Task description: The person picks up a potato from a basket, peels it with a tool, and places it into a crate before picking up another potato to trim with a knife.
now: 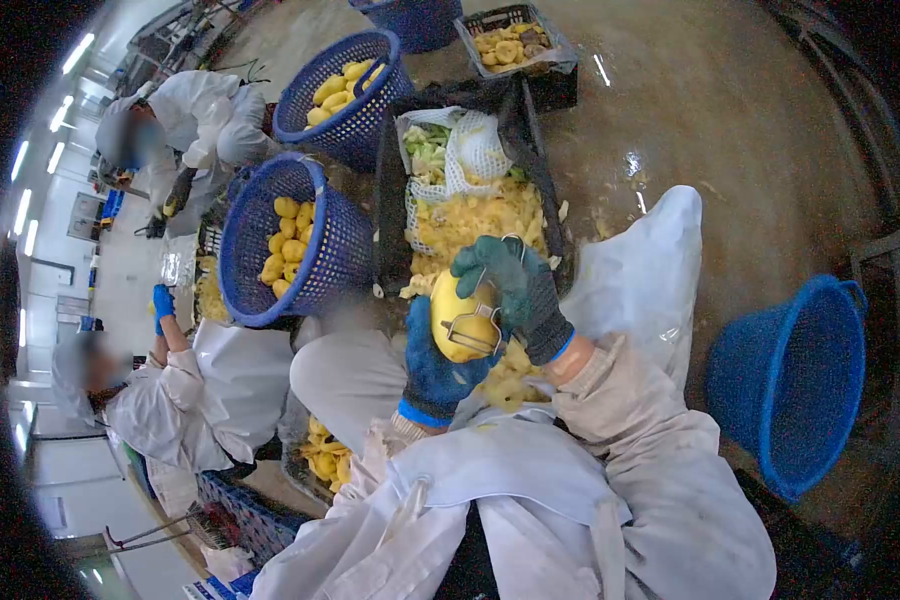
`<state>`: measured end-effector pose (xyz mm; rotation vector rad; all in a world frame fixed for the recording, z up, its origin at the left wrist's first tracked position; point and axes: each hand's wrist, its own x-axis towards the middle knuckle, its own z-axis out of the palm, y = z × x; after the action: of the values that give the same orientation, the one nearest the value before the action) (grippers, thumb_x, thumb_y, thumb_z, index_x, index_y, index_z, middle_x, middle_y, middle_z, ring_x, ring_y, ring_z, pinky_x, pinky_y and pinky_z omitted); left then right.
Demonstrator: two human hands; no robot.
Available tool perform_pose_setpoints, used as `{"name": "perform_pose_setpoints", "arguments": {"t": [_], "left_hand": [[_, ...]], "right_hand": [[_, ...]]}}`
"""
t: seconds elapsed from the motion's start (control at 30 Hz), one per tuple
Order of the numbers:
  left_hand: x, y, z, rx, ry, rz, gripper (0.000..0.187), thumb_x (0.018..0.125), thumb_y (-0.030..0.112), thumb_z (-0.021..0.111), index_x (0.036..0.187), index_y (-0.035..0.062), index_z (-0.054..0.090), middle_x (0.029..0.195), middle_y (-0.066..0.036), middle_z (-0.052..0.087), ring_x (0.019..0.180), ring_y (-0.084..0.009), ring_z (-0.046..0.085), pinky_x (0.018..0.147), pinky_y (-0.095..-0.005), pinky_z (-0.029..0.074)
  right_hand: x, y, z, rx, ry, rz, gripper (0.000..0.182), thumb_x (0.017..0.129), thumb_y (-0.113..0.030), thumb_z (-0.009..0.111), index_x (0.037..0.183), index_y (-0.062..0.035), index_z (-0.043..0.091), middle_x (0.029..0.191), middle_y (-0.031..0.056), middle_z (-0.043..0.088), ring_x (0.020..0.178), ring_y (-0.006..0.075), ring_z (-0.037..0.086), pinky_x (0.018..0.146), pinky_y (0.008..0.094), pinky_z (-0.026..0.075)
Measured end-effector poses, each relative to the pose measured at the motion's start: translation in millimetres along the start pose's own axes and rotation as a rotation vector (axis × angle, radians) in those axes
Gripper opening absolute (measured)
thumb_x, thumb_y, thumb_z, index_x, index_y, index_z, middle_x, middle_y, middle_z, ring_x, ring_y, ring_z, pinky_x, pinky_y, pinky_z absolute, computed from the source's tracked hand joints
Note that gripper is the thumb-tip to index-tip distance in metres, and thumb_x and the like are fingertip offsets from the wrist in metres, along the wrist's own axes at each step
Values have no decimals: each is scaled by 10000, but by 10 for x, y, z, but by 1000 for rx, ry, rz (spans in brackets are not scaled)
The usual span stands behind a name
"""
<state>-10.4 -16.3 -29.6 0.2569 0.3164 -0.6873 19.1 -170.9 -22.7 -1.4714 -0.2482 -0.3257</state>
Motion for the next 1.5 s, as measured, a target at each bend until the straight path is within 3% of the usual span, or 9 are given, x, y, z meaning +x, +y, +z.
{"name": "perform_pose_setpoints", "arguments": {"t": [0.13,0.27,0.37,0.43,0.5,0.57,0.77,1.23,1.5], "left_hand": [[-98,-76,8,288,66,121,597,870,500,562,1310,113,449,1230,-155,535,1070,-353,552,869,-482,506],[-140,-65,88,-4,66,-57,595,835,452,634,1297,118,462,1246,-166,518,1095,-366,542,893,-492,500],[-54,-59,125,-120,169,-36,603,837,469,622,1292,106,466,1250,-178,524,1074,-363,557,893,-493,501],[-127,-125,86,502,-119,278,587,849,477,601,1287,109,470,1248,-162,527,1062,-332,570,894,-488,503],[-88,-50,66,-17,50,-72,572,861,464,592,1289,110,459,1253,-144,520,1065,-313,571,900,-489,502],[-90,-31,134,18,27,-26,546,873,453,578,1284,113,461,1247,-137,524,1093,-305,554,905,-493,498],[-129,-53,176,40,151,3,520,877,448,576,1275,130,471,1244,-120,527,1123,-295,534,919,-511,483],[-152,-103,205,220,126,78,586,863,485,588,1300,115,464,1251,-143,529,1115,-329,539,929,-500,475],[-94,-64,17,55,-37,-51,636,864,496,583,1349,117,424,1308,-164,494,1170,-387,496,951,-497,458]], "right_hand": [[61,200,-62,-344,-64,-150,167,896,-147,543,960,-7,610,911,102,658,808,174,628,732,276,494],[301,590,-517,776,393,199,155,878,-130,551,939,-4,617,897,97,656,785,185,624,720,298,503],[122,48,-154,18,158,-23,135,897,-128,542,916,-18,616,882,86,650,754,187,613,717,297,501],[80,59,-84,378,205,222,168,903,-166,551,946,-11,601,870,86,643,710,187,601,710,287,494],[202,404,-478,-234,239,-82,224,919,-204,547,1005,0,580,904,126,650,713,211,611,716,304,496],[376,448,-529,1031,-37,146,265,915,-249,563,1013,-4,572,910,123,651,755,203,620,721,315,501],[324,428,-476,337,407,179,463,960,-416,460,1028,24,585,950,187,650,838,262,631,757,362,505],[274,533,-470,99,259,3,252,945,-249,534,964,-6,596,897,98,640,746,137,587,703,262,473],[191,278,-349,950,465,475,341,938,-305,566,960,33,607,801,110,661,793,214,637,839,317,491]]}}
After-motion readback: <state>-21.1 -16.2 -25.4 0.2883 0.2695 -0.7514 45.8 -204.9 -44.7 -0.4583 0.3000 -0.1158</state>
